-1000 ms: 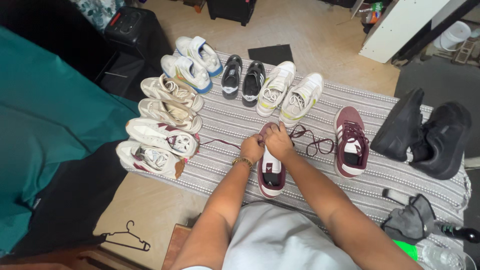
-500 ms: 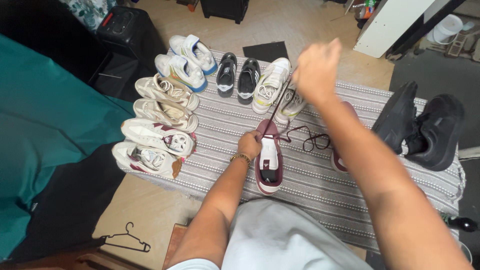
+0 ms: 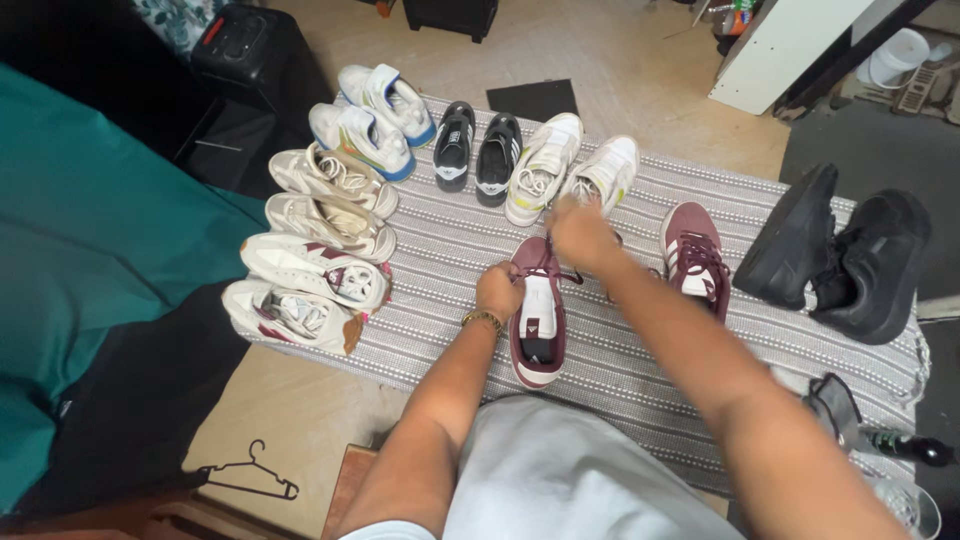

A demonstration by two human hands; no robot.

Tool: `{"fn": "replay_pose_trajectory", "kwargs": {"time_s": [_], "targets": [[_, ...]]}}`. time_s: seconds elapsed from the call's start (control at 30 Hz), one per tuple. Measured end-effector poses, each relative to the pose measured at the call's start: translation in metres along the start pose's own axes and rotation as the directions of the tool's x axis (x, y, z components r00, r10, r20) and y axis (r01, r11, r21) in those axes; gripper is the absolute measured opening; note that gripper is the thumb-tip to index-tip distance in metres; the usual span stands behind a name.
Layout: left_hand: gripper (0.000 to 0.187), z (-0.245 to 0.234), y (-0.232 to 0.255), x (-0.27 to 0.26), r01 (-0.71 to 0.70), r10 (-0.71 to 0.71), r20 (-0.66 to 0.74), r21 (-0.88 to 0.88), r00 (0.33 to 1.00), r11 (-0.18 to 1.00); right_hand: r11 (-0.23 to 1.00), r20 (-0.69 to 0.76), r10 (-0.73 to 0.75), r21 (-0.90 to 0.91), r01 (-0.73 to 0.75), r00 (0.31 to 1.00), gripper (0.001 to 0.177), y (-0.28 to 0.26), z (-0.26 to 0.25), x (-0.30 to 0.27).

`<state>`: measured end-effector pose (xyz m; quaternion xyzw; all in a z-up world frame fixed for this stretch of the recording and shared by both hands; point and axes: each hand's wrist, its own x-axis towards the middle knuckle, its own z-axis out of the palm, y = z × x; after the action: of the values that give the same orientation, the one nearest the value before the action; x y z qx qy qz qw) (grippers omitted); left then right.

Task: The person unlaces a white sneaker and then a maroon sneaker, removing the laces completely. They then re-lace both shoes by threading the laces through the eyelets and tying them. The shoes remain on the table throughout the process.

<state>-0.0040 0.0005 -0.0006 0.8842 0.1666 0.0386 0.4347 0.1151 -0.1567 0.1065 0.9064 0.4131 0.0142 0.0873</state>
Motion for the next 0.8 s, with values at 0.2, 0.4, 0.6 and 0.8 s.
{"fn": "replay_pose_trajectory", "kwargs": {"time_s": [0.2, 0.4, 0.6, 0.8], "targets": [[0.016, -0.002, 0.000, -0.005, -0.071, 0.072, -0.028, 0.059, 0.997, 0.996, 0.997, -0.212, -0.047, 0.046, 0.058, 0.976, 0.020, -0.066, 0.060, -0.013], [0.017, -0.006, 0.010, -0.008, -0.065, 0.066, -0.002, 0.063, 0.998, 0.996, 0.991, 0.211, 0.021, 0.128, -0.049, 0.977, 0.024, -0.069, 0.049, -0.016], [0.019, -0.011, 0.030, -0.016, 0.023, -0.027, 0.051, 0.089, 0.998, 0.996, 0.959, 0.519, -0.008, 0.246, -0.140, 0.855, 0.027, -0.057, 0.036, 0.004], [0.021, 0.000, 0.028, -0.020, -0.055, 0.054, 0.011, 0.134, 0.998, 0.989, 0.945, 0.506, -0.073, 0.311, -0.103, 0.859, 0.026, -0.046, 0.066, 0.004]]}}
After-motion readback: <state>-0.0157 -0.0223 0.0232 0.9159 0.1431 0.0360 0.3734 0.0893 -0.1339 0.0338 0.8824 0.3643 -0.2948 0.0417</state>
